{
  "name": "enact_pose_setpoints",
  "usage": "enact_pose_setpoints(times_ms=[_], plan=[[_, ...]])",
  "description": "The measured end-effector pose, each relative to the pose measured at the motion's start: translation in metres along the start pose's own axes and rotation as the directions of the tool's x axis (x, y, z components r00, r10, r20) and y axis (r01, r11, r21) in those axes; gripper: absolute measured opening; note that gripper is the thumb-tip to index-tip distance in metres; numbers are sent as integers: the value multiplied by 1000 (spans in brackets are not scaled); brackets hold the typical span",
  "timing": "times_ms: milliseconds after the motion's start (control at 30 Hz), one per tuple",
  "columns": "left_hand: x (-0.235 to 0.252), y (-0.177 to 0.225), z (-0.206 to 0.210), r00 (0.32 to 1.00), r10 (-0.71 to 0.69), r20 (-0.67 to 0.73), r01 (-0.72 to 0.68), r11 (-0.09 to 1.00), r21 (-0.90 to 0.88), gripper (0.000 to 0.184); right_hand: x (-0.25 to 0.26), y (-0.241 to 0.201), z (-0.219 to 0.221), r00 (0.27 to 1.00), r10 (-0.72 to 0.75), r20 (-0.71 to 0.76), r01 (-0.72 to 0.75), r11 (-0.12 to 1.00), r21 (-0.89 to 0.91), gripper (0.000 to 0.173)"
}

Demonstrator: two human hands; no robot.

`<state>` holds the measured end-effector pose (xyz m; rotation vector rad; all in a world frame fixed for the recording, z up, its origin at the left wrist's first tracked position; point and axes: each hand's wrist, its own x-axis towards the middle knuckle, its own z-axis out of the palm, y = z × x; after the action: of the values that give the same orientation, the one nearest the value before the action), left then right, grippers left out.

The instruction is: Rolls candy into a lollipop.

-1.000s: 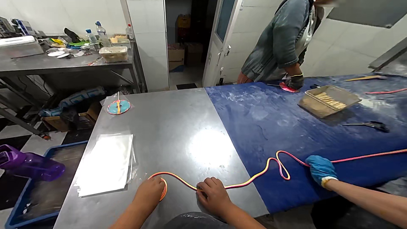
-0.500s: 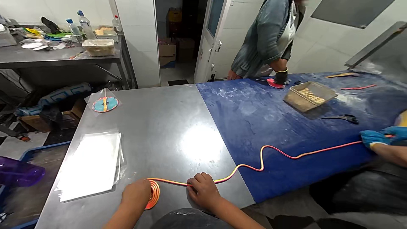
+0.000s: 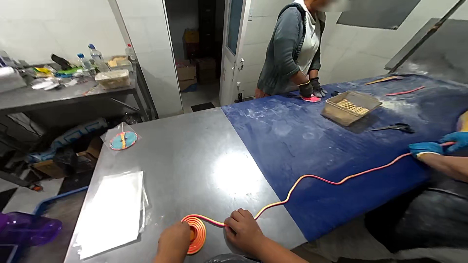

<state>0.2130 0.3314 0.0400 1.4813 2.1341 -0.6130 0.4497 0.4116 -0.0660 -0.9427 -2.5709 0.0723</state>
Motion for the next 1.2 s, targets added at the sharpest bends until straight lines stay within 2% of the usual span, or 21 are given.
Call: enact_pose_setpoints(times_ms=[67,100,167,200,267,367,433,500,533,600,633,667,700,767,867,900,967,1033,1067,1133,1200], plan=[[3,-1,1,997,6,-74,-4,999,33,37,0,1,1,1000,0,-6,0,1000,-4,21],[4,-5,6,977,93,-194,-85,995,50,33,0,0,2,1000,1,-3,-1,1000,-1,21],[15,-15,27,793,376,-480,-357,924,134,18,1,-1,1,1000,1,1,-1,1000,12,21],[20,-17,33,737,464,-491,-450,880,156,25,1,0,0,1000,0,0,0,1000,16,20],[18,-11,36,793,459,-400,-447,885,130,29,0,0,1,1000,0,4,0,1000,19,20],[5,12,17,963,200,-178,-188,979,78,27,0,1,2,1000,10,14,-10,1000,26,21],[4,21,5,998,58,-26,-55,995,85,35,-1,0,1,999,24,32,-25,999,30,22],[4,25,2,997,66,-47,-60,990,127,40,0,0,0,999,33,32,-34,999,29,22],[3,23,5,974,165,-159,-145,981,129,34,-1,0,-1,999,33,37,-34,999,31,22],[10,17,22,791,452,-412,-430,890,150,16,0,0,-2,998,35,48,-36,999,35,23],[15,16,26,750,534,-390,-521,840,148,22,0,0,-2,998,36,48,-38,999,35,23],[16,19,27,770,548,-326,-536,833,136,25,0,1,-2,998,37,43,-38,999,30,23],[11,24,22,836,489,-248,-477,872,110,26,-1,1,-1,999,35,36,-36,999,26,23],[1,37,0,967,245,-68,-239,968,75,31,-1,2,0,999,34,15,-34,999,18,22],[3,39,-16,996,2,91,-7,999,51,30,-2,2,0,999,33,-20,-33,999,17,22],[4,36,-18,998,14,67,-18,998,58,30,-2,2,1,999,33,-25,-33,999,10,21],[7,26,-11,971,207,-123,-199,977,75,27,-1,2,1,999,37,-16,-37,999,9,21],[17,18,8,830,468,-304,-457,883,112,31,0,1,1,999,35,-22,-35,999,14,21],[20,18,13,810,515,-280,-504,856,117,35,0,1,2,999,33,-29,-33,999,7,21],[13,25,10,895,410,-178,-398,912,98,35,0,0,1,999,38,-11,-38,999,2,22],[6,33,-6,983,174,-50,-170,983,69,31,1,-1,1,999,52,3,-52,999,2,23]])
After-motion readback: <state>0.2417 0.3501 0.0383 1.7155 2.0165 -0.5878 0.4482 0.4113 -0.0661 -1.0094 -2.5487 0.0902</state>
